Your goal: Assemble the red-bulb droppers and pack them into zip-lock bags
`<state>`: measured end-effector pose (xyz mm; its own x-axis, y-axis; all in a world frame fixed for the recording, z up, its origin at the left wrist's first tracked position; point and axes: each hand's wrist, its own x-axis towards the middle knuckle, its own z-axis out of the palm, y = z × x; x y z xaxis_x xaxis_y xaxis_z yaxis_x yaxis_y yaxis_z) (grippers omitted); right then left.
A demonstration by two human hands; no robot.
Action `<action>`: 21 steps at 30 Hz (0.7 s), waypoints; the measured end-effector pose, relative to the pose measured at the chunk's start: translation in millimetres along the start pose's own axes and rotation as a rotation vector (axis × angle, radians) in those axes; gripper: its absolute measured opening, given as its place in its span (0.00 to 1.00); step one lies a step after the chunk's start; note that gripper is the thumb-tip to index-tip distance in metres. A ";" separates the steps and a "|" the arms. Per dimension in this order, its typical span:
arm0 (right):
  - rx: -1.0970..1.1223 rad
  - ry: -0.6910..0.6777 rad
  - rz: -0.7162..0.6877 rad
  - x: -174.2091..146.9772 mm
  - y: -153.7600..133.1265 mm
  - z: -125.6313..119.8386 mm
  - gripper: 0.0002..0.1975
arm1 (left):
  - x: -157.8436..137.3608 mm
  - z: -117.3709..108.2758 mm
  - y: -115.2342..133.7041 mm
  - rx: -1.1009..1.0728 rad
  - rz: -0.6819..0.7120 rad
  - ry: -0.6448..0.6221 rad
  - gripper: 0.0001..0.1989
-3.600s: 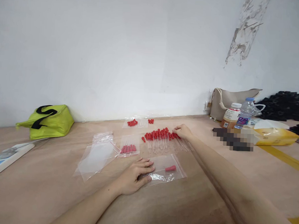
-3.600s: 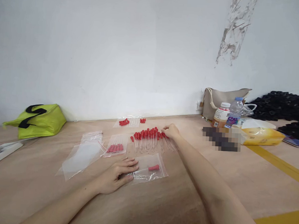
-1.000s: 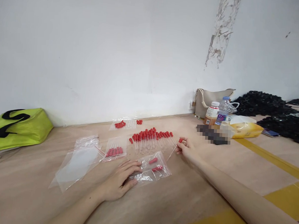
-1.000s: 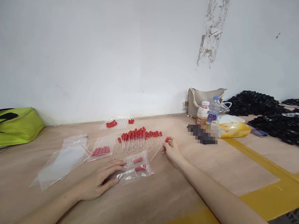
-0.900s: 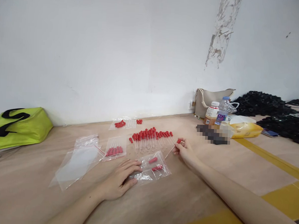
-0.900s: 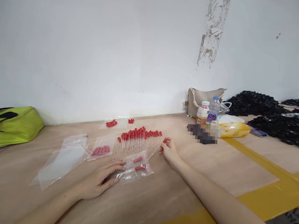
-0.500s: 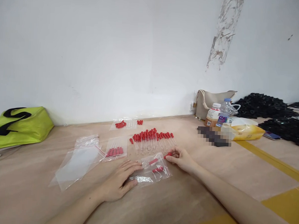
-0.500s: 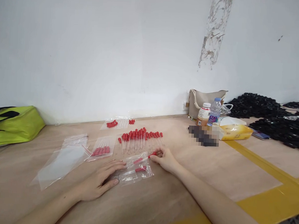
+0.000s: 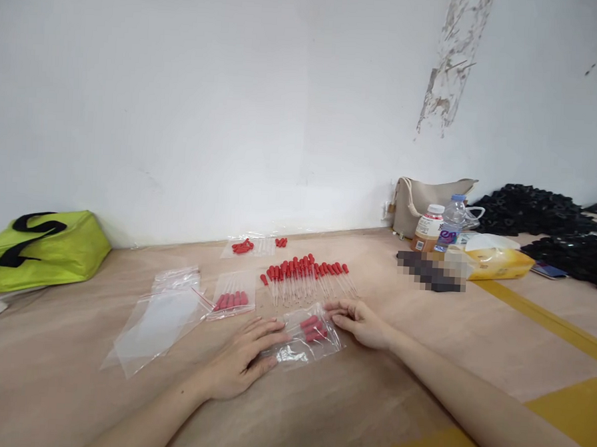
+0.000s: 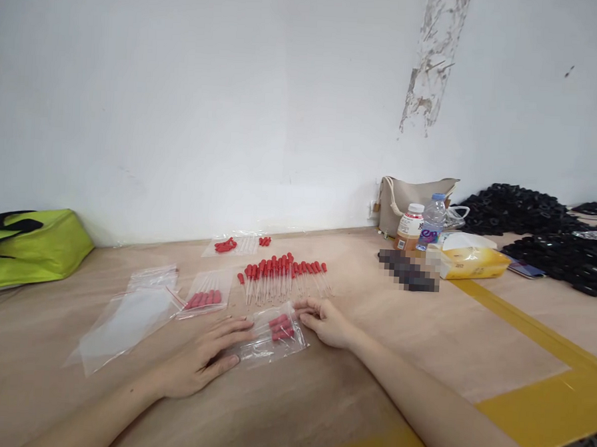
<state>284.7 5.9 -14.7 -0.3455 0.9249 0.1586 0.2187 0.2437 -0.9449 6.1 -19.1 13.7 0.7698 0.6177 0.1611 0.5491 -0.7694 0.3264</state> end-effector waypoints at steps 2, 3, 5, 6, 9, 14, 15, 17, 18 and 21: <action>-0.021 0.090 0.018 2.7 2.8 -8.4 0.16 | -0.1 0.0 -0.4 0.010 -0.004 -0.018 0.17; -0.067 0.165 0.031 5.3 5.0 -14.2 0.15 | -0.1 -0.2 -0.2 0.013 -0.005 -0.022 0.17; -0.233 0.331 0.077 13.3 10.3 -28.4 0.11 | -0.1 -0.6 0.5 0.017 -0.002 -0.020 0.17; -0.334 0.407 0.112 18.6 13.2 -36.5 0.10 | 0.0 -0.8 0.9 0.017 0.001 -0.017 0.18; -0.573 0.552 0.231 38.8 20.5 -60.2 0.09 | 0.2 -1.1 1.9 0.017 0.005 -0.015 0.18; -0.678 0.624 0.385 75.5 21.0 -81.1 0.11 | 0.0 -1.1 1.9 0.006 0.006 -0.011 0.19; -0.691 0.618 0.410 82.0 19.9 -82.0 0.10 | -0.1 -1.0 1.7 0.003 0.007 -0.012 0.19; -0.709 0.592 0.447 94.0 18.0 -81.7 0.08 | -0.5 -0.7 1.0 0.001 0.010 -0.014 0.19; -0.714 0.577 0.458 99.2 17.5 -80.9 0.07 | -0.7 -0.4 0.5 0.005 0.012 -0.016 0.19; -0.717 0.550 0.432 110.9 17.8 -77.5 0.05 | -0.8 0.5 -1.1 0.029 0.011 -0.030 0.20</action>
<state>321.1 135.4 8.3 0.3238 0.9380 0.1240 0.7868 -0.1942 -0.5859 5.0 -18.9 12.8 0.7846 0.6047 0.1367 0.5498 -0.7806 0.2973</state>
